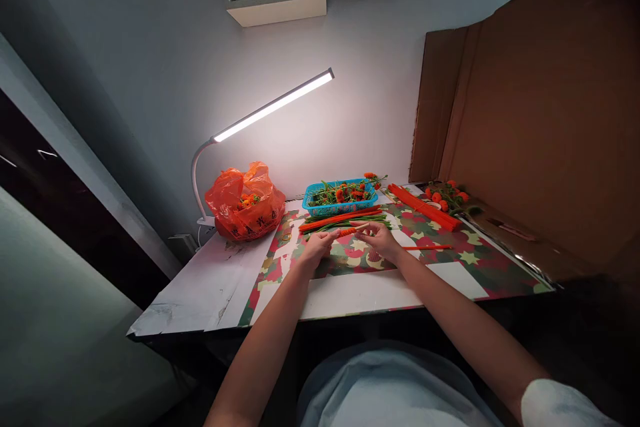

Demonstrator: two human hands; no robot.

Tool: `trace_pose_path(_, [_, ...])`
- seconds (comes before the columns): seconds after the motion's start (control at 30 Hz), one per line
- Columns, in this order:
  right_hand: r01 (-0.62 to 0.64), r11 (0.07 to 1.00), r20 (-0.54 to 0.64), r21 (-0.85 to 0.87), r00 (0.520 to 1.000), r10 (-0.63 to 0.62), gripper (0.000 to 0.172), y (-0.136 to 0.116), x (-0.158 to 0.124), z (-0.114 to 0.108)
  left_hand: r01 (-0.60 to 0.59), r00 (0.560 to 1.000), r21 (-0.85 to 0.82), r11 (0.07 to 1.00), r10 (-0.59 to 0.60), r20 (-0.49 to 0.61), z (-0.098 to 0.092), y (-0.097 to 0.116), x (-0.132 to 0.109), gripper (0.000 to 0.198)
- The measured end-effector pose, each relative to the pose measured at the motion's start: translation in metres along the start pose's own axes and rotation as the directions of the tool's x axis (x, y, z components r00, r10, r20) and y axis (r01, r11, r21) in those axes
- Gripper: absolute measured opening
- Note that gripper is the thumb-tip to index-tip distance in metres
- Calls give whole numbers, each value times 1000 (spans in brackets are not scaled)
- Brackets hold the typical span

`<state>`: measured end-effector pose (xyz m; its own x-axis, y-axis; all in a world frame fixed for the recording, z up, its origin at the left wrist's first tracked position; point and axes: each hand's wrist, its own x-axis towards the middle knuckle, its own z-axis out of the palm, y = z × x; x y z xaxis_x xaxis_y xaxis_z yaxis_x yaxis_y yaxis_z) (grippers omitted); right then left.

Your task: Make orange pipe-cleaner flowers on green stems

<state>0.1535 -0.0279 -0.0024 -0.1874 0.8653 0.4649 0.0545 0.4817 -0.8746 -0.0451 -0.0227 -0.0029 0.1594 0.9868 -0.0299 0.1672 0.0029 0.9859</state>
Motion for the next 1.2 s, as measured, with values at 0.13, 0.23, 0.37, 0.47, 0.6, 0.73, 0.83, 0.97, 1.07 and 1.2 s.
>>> trace_pose_path(0.13, [87, 994, 49, -70, 995, -84, 38, -2, -2, -2, 131, 976, -115, 985, -108, 189, -2, 3, -3, 56])
trace_pose_path(0.23, [142, 987, 47, -76, 989, -138, 37, -3, -3, -3, 211, 955, -119, 970, -179, 236, -3, 10, -7, 53])
trace_pose_path(0.37, [166, 982, 33, -87, 986, -163, 33, -5, -5, -3, 274, 934, -119, 954, -235, 269, -3, 19, -14, 49])
trace_pose_path(0.47, [162, 983, 26, -86, 987, -161, 30, -7, -7, -3, 291, 926, -117, 949, -250, 282, -2, 20, -15, 48])
trace_pose_path(0.6, [157, 985, -13, -72, 987, -159, 31, -8, -7, -2, 179, 961, -49, 983, -164, 221, -2, 13, -10, 52])
trace_pose_path(0.73, [120, 991, -51, -54, 991, -123, 35, -6, -5, -1, -67, 998, 182, 981, 64, 21, -1, 8, -7, 60])
trace_pose_path(0.83, [45, 999, -93, -1, 995, -45, 39, -2, -2, 1, -211, 967, 379, 901, 249, -53, 0, 9, -10, 59])
trace_pose_path(0.97, [-90, 988, -163, 123, 981, 110, 46, 3, 1, 1, -406, 866, 544, 734, 500, -28, 3, 11, -12, 48])
trace_pose_path(1.07, [-158, 972, -193, 174, 962, 191, 47, 2, 2, -2, -467, 861, 387, 796, 508, -7, 4, 9, -10, 39])
trace_pose_path(1.2, [-188, 959, -183, 214, 956, 229, 46, -5, 2, -6, -465, 882, 132, 875, 471, -16, 2, 6, -5, 42])
